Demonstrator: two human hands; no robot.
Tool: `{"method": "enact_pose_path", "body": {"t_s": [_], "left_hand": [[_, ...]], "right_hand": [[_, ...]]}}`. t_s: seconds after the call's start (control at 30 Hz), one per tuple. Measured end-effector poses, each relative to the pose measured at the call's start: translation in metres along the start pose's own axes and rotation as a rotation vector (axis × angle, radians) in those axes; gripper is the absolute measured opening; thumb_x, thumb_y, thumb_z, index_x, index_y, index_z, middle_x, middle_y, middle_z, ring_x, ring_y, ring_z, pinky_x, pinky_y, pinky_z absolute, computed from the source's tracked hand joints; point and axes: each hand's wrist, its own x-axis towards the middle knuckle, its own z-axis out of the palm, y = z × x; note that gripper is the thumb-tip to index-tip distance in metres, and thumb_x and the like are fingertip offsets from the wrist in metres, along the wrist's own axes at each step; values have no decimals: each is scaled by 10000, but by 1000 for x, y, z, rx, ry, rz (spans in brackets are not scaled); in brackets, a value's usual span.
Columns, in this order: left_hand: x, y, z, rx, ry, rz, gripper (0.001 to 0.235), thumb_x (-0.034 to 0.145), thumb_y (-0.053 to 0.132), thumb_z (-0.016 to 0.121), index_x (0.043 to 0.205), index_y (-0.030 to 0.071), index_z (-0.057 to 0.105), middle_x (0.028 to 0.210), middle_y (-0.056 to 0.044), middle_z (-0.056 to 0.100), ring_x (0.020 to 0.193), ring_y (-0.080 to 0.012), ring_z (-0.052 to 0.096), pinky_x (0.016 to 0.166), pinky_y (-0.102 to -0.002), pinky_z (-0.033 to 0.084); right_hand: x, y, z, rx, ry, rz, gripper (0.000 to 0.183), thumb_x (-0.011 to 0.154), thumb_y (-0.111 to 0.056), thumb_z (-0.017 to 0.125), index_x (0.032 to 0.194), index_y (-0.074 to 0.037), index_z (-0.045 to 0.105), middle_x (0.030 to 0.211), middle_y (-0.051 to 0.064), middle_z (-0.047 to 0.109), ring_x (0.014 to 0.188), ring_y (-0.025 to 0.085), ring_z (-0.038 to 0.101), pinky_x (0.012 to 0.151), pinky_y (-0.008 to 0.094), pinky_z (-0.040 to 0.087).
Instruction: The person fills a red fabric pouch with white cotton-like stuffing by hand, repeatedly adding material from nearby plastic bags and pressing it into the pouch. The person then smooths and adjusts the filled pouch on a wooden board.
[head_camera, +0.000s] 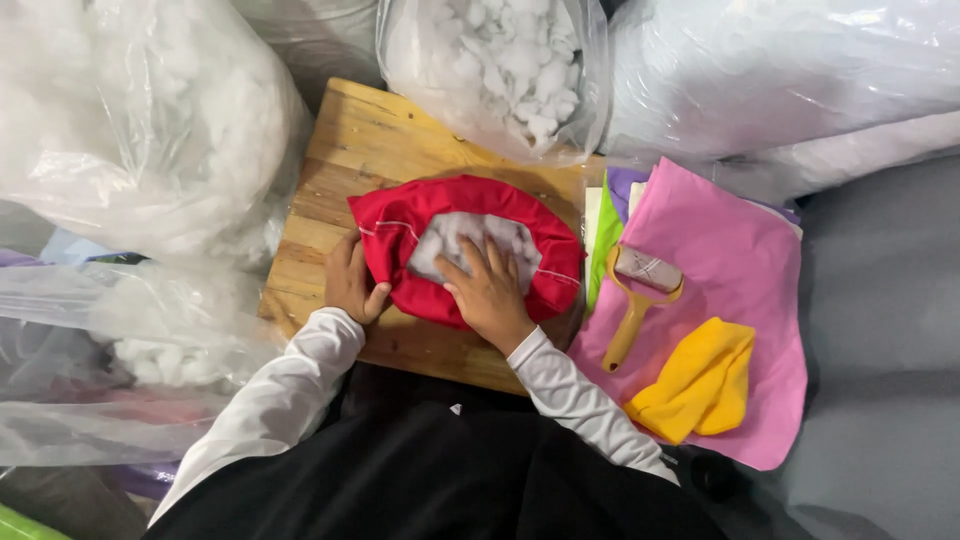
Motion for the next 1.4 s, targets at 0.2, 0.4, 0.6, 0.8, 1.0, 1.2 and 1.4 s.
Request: {"method": "enact_pose_path", "body": {"t_s": [0.2, 0.4, 0.6, 0.8, 1.0, 1.2, 1.4], "left_hand": [[2, 9, -7, -13, 7, 4, 903, 956, 754, 261, 1379, -2, 515, 1342, -265, 523, 1197, -457, 567, 992, -534, 446], [-6, 48, -5, 158, 366, 4, 989, 938, 769, 205, 1440, -30, 500, 1492, -259, 377, 1398, -476, 343, 1189, -550, 267], [58, 62, 59, 214, -41, 480, 164, 994, 209, 545, 1047, 131, 679, 1063, -101, 647, 1125, -335, 607, 978, -456, 487], [83, -19, 103, 578, -539, -43, 301, 1038, 222, 498, 1287, 240, 665, 1379, -68, 642, 1338, -347, 451, 1137, -662, 217], [106, 51, 56, 123, -853, 132, 589, 684, 183, 847, 1251, 123, 699, 1274, -137, 697, 1043, -384, 724, 851, -510, 599], [129, 56, 34, -14, -840, 140, 609, 826, 128, 671, 1416, 64, 537, 1329, -229, 619, 1059, -464, 708, 875, -527, 592], [248, 76, -43, -449, -364, 320, 263, 891, 28, 671, 1110, -117, 652, 981, -346, 698, 916, -553, 688, 790, -568, 581]], "right_hand": [[3, 1, 22, 22, -291, 136, 292, 999, -364, 560, 1231, -241, 689, 1461, 132, 485, 1435, 510, 350, 1029, 729, 383], [-17, 23, -4, 125, 157, -20, 296, 940, -190, 660, 1223, -239, 732, 1369, 93, 613, 1241, 336, 622, 1009, 466, 499], [-6, 32, -7, -9, -91, -41, 451, 808, -466, 774, 1149, -171, 752, 1423, 124, 564, 1413, 410, 430, 1073, 592, 408], [19, 66, -42, 160, -498, 381, 646, 758, -279, 861, 1363, -256, 634, 1159, 178, 710, 1104, 409, 709, 904, 526, 590], [46, 57, -41, 100, -149, 159, 492, 840, -199, 792, 1290, -240, 596, 1234, 32, 596, 1127, 322, 678, 898, 447, 577], [65, 55, -37, 132, -363, 168, 405, 890, -196, 731, 1268, -66, 662, 1322, 213, 638, 1111, 450, 680, 918, 521, 574], [129, 86, -110, 369, 89, 85, 340, 860, -57, 772, 1196, -54, 722, 981, 164, 749, 916, 405, 733, 745, 476, 589]]}}
